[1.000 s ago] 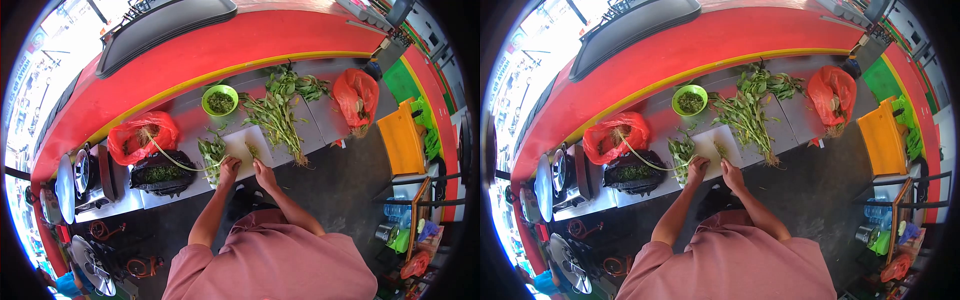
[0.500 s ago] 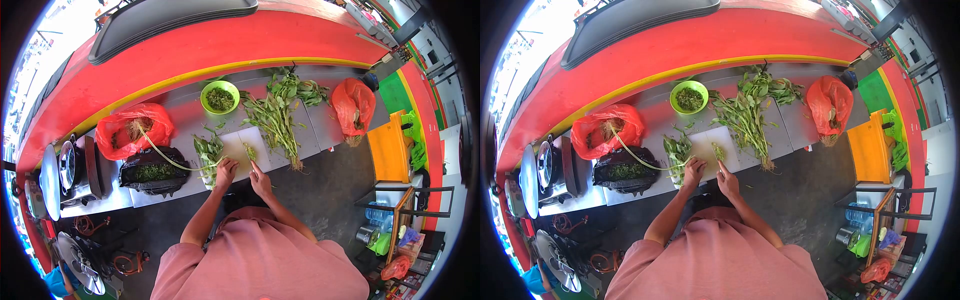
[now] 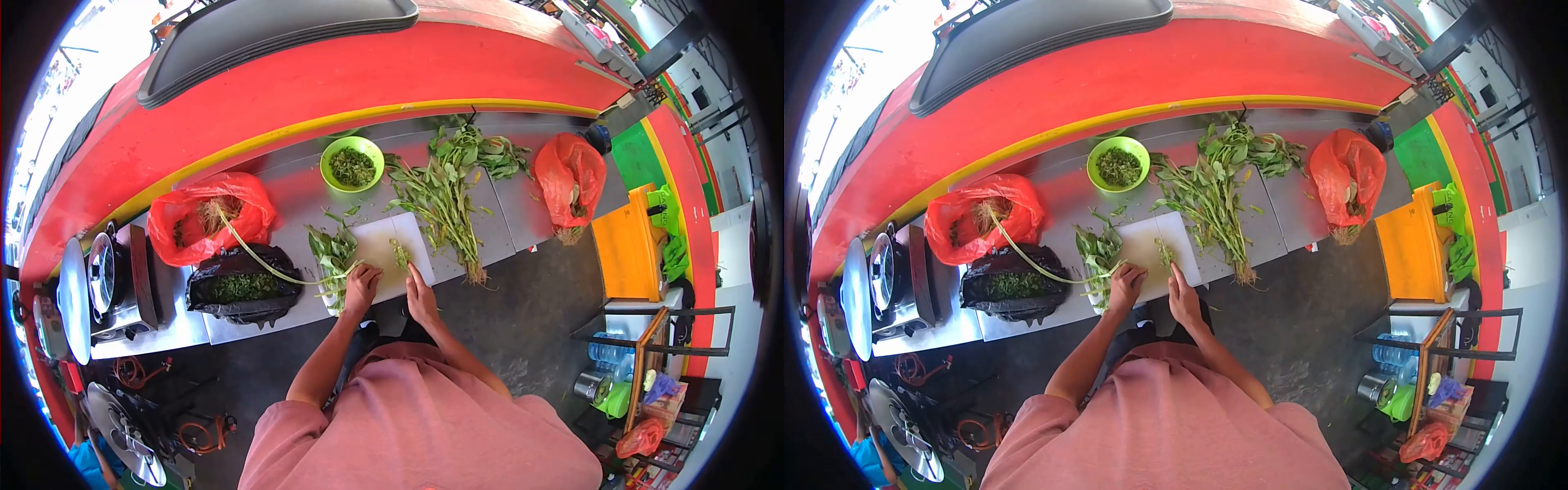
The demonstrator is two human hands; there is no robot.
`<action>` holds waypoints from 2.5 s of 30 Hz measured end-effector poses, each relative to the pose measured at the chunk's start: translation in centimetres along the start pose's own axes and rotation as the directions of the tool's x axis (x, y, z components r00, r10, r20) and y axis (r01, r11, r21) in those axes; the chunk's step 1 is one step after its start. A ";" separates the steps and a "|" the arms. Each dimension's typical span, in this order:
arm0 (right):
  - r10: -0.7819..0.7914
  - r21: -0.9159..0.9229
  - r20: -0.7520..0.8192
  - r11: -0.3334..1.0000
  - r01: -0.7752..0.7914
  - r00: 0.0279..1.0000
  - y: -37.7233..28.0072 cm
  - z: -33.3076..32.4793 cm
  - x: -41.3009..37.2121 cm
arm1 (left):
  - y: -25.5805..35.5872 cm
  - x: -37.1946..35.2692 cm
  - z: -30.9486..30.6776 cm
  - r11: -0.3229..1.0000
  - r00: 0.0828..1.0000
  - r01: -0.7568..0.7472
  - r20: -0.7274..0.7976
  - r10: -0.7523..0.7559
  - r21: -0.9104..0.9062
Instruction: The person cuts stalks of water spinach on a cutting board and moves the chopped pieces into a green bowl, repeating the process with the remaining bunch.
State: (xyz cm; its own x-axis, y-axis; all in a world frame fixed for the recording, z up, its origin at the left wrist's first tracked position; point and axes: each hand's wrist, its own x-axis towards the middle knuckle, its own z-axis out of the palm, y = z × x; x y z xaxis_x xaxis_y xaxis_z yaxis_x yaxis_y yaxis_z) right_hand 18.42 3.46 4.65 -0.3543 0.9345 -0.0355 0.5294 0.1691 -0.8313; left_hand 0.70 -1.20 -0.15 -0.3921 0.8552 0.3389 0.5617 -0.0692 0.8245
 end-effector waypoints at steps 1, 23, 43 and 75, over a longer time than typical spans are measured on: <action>0.069 0.014 0.105 0.997 -0.071 0.992 -0.3 -0.5 -0.3 | 0.0 -0.2 0.0 1.000 1.000 0.004 -0.006 -0.004 -0.014; 0.045 0.112 0.183 0.991 -0.066 0.982 1.2 -2.0 -5.2 | -0.5 -0.1 0.7 0.978 0.997 0.024 0.067 -0.038 0.206; -0.007 -0.089 0.154 0.996 0.021 0.988 0.2 -1.9 -5.1 | -0.5 0.3 0.3 0.990 0.994 -0.011 0.107 -0.004 0.143; -0.039 -0.116 0.159 0.992 0.058 0.987 0.9 2.2 -1.2 | -1.2 0.6 -0.2 0.998 0.990 -0.040 0.133 0.034 0.038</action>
State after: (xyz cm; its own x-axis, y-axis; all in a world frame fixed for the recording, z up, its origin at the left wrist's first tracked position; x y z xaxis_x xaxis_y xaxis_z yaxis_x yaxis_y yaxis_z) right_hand 17.66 1.84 2.73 -0.4928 0.8654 -0.0904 0.5939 0.2586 -0.7619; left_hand -0.34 -0.69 -0.90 -0.2720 0.9132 0.3035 0.6039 -0.0835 0.7927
